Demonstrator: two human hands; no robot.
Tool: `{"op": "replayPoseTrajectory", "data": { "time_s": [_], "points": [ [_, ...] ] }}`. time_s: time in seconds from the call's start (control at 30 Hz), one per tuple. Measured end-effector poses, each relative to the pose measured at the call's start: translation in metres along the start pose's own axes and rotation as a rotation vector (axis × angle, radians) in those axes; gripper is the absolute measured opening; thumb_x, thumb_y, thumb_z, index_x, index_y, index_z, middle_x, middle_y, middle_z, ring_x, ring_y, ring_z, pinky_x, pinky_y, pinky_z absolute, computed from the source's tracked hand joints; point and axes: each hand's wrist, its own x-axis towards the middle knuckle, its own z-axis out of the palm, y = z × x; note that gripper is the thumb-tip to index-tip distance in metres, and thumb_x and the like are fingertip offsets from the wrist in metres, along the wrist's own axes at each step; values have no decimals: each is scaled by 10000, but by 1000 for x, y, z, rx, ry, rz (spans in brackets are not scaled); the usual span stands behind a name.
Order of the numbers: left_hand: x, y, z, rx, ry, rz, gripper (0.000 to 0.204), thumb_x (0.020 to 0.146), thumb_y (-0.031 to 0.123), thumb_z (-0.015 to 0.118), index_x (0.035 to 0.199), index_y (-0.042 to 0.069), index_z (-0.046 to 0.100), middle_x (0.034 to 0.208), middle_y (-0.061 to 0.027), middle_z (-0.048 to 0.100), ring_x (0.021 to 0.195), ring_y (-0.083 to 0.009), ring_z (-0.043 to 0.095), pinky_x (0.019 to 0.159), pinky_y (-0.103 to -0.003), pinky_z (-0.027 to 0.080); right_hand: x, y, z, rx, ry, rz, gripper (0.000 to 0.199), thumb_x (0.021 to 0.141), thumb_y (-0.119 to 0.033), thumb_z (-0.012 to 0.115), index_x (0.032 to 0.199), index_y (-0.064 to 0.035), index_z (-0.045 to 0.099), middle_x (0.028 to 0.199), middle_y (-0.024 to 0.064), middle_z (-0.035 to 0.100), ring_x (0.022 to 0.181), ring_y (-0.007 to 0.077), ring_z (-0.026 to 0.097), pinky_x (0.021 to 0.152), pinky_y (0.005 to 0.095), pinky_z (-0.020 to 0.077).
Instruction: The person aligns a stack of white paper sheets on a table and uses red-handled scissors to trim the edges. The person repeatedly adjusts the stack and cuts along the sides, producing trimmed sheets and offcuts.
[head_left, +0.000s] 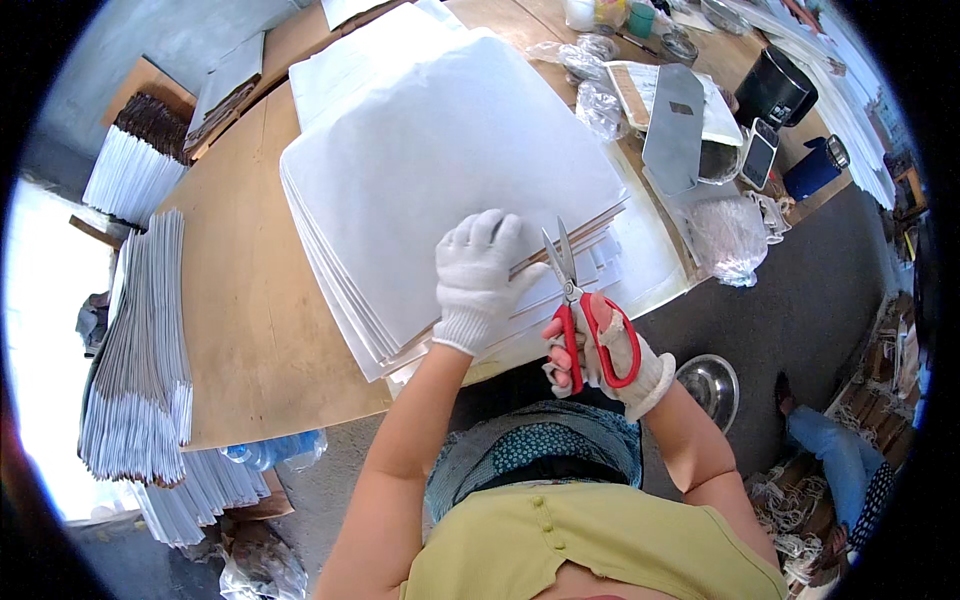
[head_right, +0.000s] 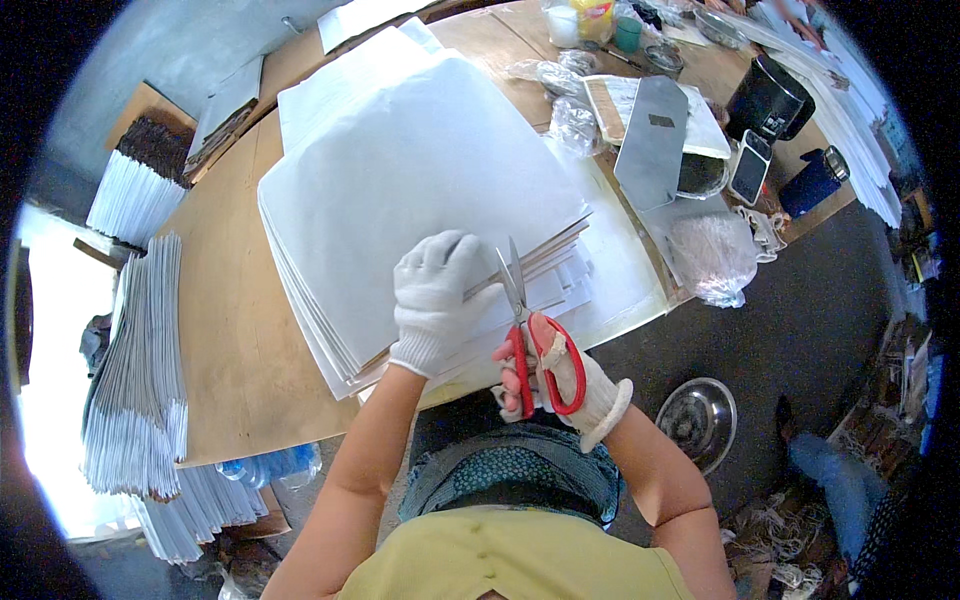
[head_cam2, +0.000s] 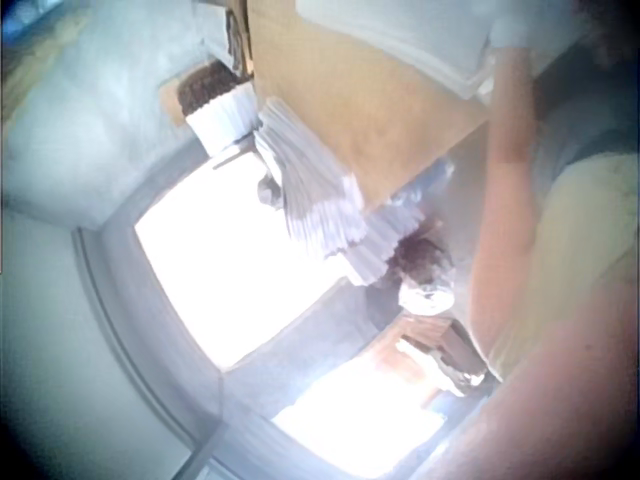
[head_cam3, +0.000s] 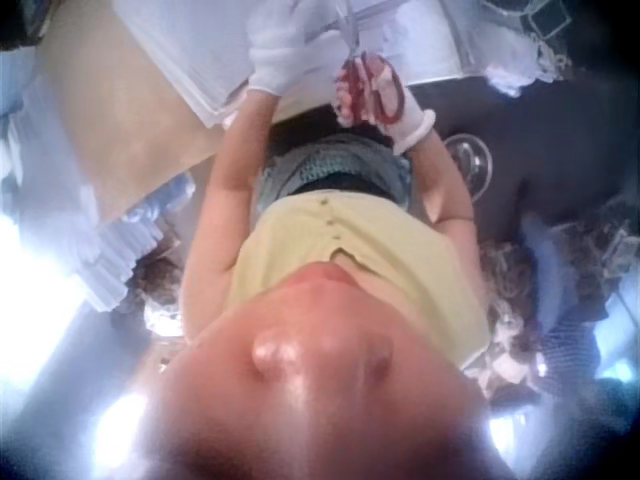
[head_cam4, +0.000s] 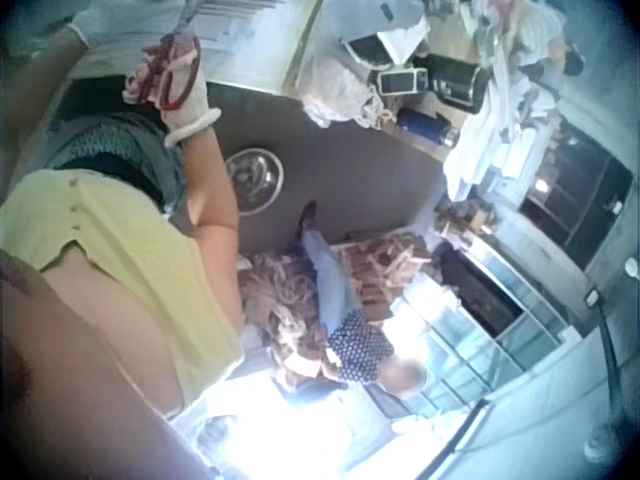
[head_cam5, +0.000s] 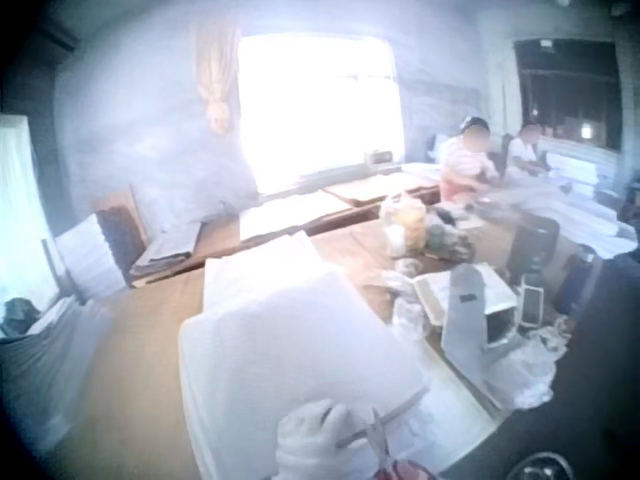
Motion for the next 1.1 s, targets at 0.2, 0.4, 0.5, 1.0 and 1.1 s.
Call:
{"op": "replayPoseTrajectory", "data": {
  "time_s": [0.2, 0.4, 0.5, 1.0, 1.1],
  "points": [
    [-4, 2, -18, -2, -137, -142, 462, 749, 389, 742, 1101, 116, 622, 1086, -90, 577, 1036, -309, 543, 901, -447, 414, 22, -2, -12, 91, -30, 112, 957, 780, -868, 327, 1048, 26, 537, 719, 83, 550, 608, 221, 568, 603, 347, 504],
    [-3, -2, -11, 45, -160, -249, 312, 800, 273, 685, 1062, 115, 623, 1037, -106, 605, 983, -317, 572, 849, -423, 456, 6, -1, -1, -100, 43, 93, 649, 917, -654, 441, 1022, -25, 563, 655, 31, 558, 538, 147, 555, 541, 293, 497],
    [-6, -8, -6, 20, -101, -209, 213, 845, 194, 634, 1040, 109, 620, 1004, -96, 616, 940, -311, 590, 814, -420, 480, -11, 5, -14, -171, 99, 126, 628, 932, -634, 440, 1013, -23, 562, 616, 23, 553, 510, 151, 542, 513, 283, 473],
    [23, -44, -50, -262, -538, -94, 282, 846, 82, 580, 1127, 79, 612, 1097, -129, 603, 1044, -325, 582, 903, -395, 477, 4, 45, -9, -31, -1, 38, 586, 928, -554, 535, 1105, 4, 516, 714, 55, 565, 600, 161, 570, 574, 309, 496],
    [38, -70, -41, -303, -719, -48, 347, 854, 175, 559, 1190, 107, 612, 1172, -145, 588, 1114, -335, 563, 959, -403, 459, 16, 65, 28, -299, -170, 39, 586, 956, -549, 483, 1111, 15, 516, 720, 68, 564, 615, 170, 578, 625, 306, 522]
  ]
}}
